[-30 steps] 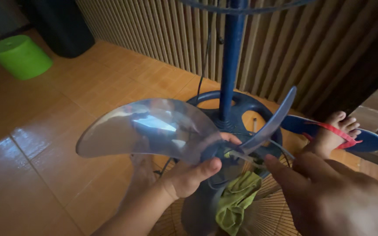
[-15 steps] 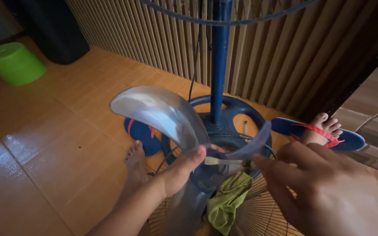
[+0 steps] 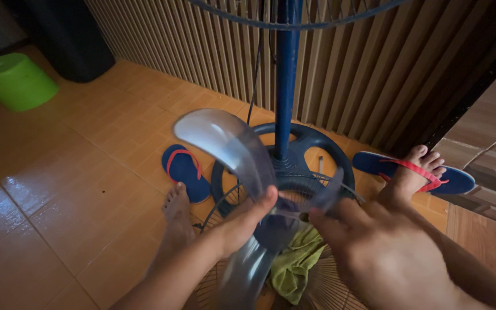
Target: The person cleans the blades of a standing fan using a green cloth and a toothbrush. They wipe each blade individually and scrub the central hub area.
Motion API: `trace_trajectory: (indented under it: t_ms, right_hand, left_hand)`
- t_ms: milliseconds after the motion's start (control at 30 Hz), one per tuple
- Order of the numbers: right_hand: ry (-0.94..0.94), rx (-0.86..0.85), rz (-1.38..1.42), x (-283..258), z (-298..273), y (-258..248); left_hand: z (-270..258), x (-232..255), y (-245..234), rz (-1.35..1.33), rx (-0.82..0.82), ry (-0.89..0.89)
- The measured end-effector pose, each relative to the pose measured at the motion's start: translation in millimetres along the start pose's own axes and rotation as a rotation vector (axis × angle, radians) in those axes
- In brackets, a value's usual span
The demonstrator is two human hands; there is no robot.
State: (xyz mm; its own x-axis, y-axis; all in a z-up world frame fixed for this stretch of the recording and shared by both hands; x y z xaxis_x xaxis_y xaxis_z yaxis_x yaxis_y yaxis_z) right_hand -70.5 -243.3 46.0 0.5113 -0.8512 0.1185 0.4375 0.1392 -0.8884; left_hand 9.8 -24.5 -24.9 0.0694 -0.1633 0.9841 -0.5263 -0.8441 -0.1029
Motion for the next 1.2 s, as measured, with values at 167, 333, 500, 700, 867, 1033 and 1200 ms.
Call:
trace_trajectory:
  t_ms: [167, 333, 500, 700, 867, 1033, 1200]
  right_hand:
    - [0.092, -0.328, 0.046, -5, 6, 9]
    - [0.218, -0.362, 0.278, 4, 15, 11]
    - [0.518, -0.409, 0.721, 13, 22, 13]
    - [0.161, -0.340, 0.199, -1, 21, -3]
    - [-0.037, -0.171, 0.049, -9, 12, 7]
    - [-0.073, -0.159, 0.026, -1, 3, 13]
    - [0.087, -0.120, 0.078, 3, 6, -4]
  left_hand:
    - [-2, 5, 1, 0.056, 0.085, 0.153]
    - [-1, -11, 0, -0.107, 0.103, 0.075]
    - [1, -13, -1, -0.068, 0.131, 0.170]
    - [1, -11, -2, 0.051, 0.114, 0.015]
    - [2, -17, -8, 0.211, 0.131, -0.017]
    - [4, -27, -17, 0.267, 0.179, -0.045]
    - [6, -31, -24, 0.052, 0.127, 0.051]
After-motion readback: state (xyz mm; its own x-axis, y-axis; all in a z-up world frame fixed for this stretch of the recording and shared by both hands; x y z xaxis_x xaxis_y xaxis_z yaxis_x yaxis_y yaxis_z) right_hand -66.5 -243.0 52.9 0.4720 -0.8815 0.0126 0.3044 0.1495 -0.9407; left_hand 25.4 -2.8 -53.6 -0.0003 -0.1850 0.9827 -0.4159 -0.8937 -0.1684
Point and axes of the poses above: each hand's wrist, its own z-axis towards the middle knuckle, its own y-axis out of the palm, x = y × z, the point moved 2 cm from there along z, towards the middle knuckle, and after that the axes turned 3 degrees about x, right-handed, at the moved point
